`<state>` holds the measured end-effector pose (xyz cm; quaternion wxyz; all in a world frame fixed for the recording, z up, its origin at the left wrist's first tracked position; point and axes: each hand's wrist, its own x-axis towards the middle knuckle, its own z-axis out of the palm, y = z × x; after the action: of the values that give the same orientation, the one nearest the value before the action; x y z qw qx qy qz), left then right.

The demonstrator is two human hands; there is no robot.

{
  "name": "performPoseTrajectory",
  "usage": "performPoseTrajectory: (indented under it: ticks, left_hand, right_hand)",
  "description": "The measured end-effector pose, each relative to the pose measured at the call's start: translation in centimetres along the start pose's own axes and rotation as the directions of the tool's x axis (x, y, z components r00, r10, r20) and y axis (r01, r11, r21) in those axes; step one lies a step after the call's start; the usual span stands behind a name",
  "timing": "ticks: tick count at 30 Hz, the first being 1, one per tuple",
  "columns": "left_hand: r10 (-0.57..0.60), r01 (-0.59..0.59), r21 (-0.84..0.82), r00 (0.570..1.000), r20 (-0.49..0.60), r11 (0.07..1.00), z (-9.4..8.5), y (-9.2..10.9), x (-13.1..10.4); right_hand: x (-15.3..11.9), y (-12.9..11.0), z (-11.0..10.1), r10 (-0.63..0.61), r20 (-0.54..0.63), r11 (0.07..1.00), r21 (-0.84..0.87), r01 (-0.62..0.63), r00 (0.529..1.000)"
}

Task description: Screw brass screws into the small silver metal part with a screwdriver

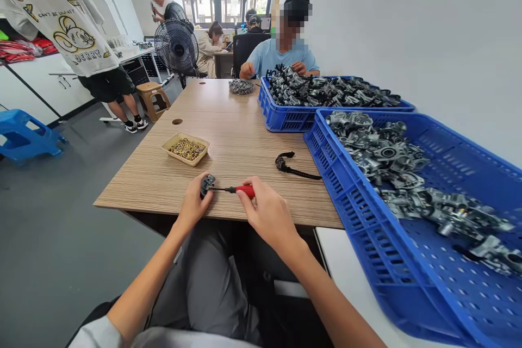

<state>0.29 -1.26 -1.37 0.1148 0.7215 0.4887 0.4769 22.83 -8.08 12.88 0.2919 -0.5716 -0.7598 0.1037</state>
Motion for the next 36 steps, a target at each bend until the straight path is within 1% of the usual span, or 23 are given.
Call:
performPoseTrajectory:
  ticks: [2,4,6,9,11,16,18,19,21,23,25,28,31,33,35,36]
  left_hand:
    - [-0.005,0.005,0.003,1.000,0.005,1.000,-0.06,0.03,0.01]
    - [-0.006,0.006,0.005,1.000,0.006,1.000,-0.13,0.05,0.02]
    - [-0.005,0.005,0.004,1.000,0.005,1.000,-0.18,0.05,0.01]
    - [-0.004,0.004,0.000,1.000,0.004,1.000,-0.23,0.08,0.02]
    - [-0.001,0.001,-0.001,1.000,0.005,1.000,-0.24,0.12,0.03]
    - [0.004,-0.004,0.005,1.000,-0.002,1.000,-0.19,0.16,0.07]
    - [0.006,-0.006,0.004,1.000,-0.005,1.000,-0.18,0.14,0.07]
    - [0.008,-0.008,0.003,1.000,-0.006,1.000,-0.18,0.13,0.06]
    - [0.006,-0.006,0.003,1.000,-0.004,1.000,-0.18,0.12,0.06]
    - [-0.001,0.001,0.007,1.000,-0.002,1.000,-0.19,0.15,0.06]
    - [-0.006,0.006,0.009,1.000,0.002,1.000,-0.20,0.21,0.06]
    - [-0.007,0.007,0.007,1.000,-0.001,1.000,-0.22,0.26,0.07]
    - [-0.009,0.009,-0.001,1.000,-0.003,1.000,-0.21,0.24,0.05]
    - [-0.009,0.009,-0.002,1.000,0.000,1.000,-0.19,0.20,0.03]
    - [-0.011,0.011,0.000,1.000,0.001,1.000,-0.18,0.18,0.02]
    - [-0.010,0.010,0.001,1.000,-0.001,1.000,-0.18,0.19,0.02]
  right_hand:
    - [0.04,-0.18,-0.08,0.062,0.024,0.993,-0.104,-0.060,0.998]
    - [0.04,-0.30,-0.12,0.047,0.062,0.990,-0.135,-0.039,0.997]
    - [0.01,-0.28,-0.05,-0.029,0.056,0.996,-0.077,0.033,0.998]
    - [-0.02,-0.08,0.14,-0.161,-0.028,0.986,0.041,0.162,0.986]
    - [0.03,0.07,0.22,-0.224,-0.067,0.970,0.081,0.229,0.972]
    - [0.18,0.29,0.46,-0.282,-0.091,0.948,0.125,0.292,0.955]
    - [0.09,0.33,0.61,-0.269,-0.075,0.953,0.125,0.277,0.960]
    - [0.02,0.32,0.66,-0.237,-0.062,0.965,0.101,0.242,0.970]
    - [-0.13,0.25,0.64,-0.122,-0.027,0.993,-0.010,0.121,0.992]
    - [-0.19,0.07,0.46,0.000,-0.005,0.991,-0.135,-0.001,1.000]
    - [-0.16,-0.16,0.18,0.043,0.030,0.986,-0.163,-0.037,0.999]
    - [-0.05,-0.40,-0.10,0.028,0.075,0.997,-0.069,-0.023,0.997]
    - [-0.02,-0.27,-0.10,0.033,0.061,0.999,-0.035,-0.031,0.998]
    - [-0.02,-0.04,-0.06,-0.040,0.066,0.999,0.021,0.039,0.997]
    - [-0.02,0.16,-0.08,-0.158,0.078,0.984,0.091,0.151,0.984]
    - [-0.02,0.21,-0.10,-0.195,0.081,0.977,0.105,0.186,0.978]
